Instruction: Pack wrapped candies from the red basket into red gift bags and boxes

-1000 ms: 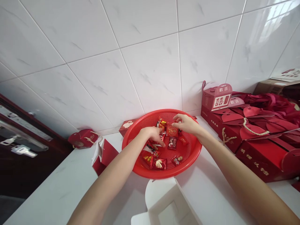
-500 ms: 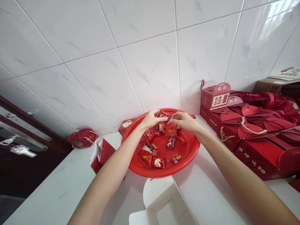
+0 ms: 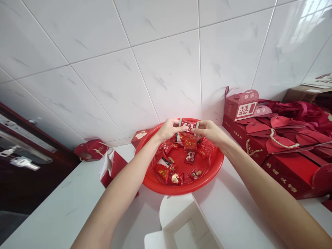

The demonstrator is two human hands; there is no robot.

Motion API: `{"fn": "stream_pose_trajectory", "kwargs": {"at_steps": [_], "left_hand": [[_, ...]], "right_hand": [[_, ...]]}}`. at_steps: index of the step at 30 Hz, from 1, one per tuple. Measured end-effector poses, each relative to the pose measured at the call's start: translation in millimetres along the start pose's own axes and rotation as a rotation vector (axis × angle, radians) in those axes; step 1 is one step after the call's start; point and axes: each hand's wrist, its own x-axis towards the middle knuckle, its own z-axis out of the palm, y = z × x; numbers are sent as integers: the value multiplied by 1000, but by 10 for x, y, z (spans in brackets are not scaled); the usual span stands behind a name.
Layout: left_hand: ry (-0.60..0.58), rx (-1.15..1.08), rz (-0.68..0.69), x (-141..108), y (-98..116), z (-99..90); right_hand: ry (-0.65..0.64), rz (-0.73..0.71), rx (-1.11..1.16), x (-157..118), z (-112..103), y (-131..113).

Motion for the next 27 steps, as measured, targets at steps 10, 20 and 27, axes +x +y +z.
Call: {"fn": "stream_pose_trajectory", "kwargs": {"at_steps": [10,20,27], "left_hand": [[-369,250,-340,-116,105,-55],[-678,936,-581,-296,31,491],[-927,1132,-459,-316,141,657]], "right_hand": [[57,-17,84,40,-40,61],[91,38,86,-14,0,-29],[81,53,87,0,8,-41]]}}
